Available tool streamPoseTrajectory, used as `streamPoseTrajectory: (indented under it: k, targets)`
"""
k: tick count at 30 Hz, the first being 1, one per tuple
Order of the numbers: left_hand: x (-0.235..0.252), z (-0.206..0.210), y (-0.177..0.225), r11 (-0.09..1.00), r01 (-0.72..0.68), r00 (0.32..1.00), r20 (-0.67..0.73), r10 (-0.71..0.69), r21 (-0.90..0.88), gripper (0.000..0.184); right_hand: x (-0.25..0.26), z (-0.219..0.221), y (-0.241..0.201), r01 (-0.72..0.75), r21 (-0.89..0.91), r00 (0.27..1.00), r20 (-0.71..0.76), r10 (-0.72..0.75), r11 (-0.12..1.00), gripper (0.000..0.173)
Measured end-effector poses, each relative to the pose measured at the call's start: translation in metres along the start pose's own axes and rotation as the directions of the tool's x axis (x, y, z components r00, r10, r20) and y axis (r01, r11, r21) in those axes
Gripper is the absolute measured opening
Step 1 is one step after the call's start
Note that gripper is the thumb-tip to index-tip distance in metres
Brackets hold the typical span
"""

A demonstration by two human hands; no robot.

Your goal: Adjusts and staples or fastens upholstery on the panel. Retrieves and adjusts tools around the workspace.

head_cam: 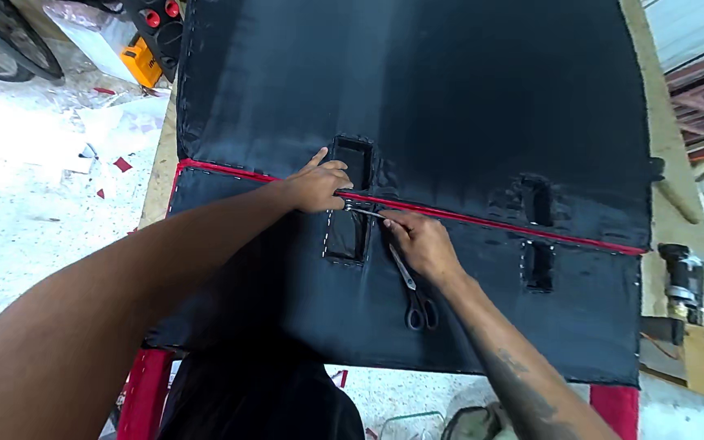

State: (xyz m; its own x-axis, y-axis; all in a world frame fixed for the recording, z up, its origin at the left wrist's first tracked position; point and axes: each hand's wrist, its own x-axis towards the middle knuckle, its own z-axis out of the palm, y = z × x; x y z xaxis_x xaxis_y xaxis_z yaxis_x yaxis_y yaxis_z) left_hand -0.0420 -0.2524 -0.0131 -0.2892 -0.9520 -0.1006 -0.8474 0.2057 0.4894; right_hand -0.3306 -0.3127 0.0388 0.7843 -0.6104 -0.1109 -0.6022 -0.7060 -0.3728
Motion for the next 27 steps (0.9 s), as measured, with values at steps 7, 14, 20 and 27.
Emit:
streamPoseTrajectory:
  k: [7, 14, 20, 27]
  targets:
    - [0.005, 0.007, -0.013, 0.998, -0.036, 0.997, -0.066, 0.033, -0.046, 0.045, -0.004, -0.003, -0.010, 0.166, -0.200, 0.982, -0.057, -0.181, 0.966, 0.029]
    - [0.010, 0.004, -0.020, 0.997, -0.058, 0.996, -0.067, 0.055, -0.055, 0.040, 0.021, -0.019, -0.059, 0.204, -0.452, 0.976, 0.027, -0.215, 0.868, 0.028]
    - [0.012, 0.004, -0.024, 0.995, -0.065, 0.997, -0.050, 0.061, -0.080, 0.039, 0.037, -0.027, -0.059, 0.231, -0.543, 0.972, 0.095, -0.214, 0.808, 0.030]
    - [0.011, 0.004, -0.031, 0.995, -0.073, 0.996, -0.050, 0.070, -0.061, 0.037, 0.022, 0.010, -0.029, -0.069, -0.529, 0.988, 0.082, 0.131, 0.846, 0.030]
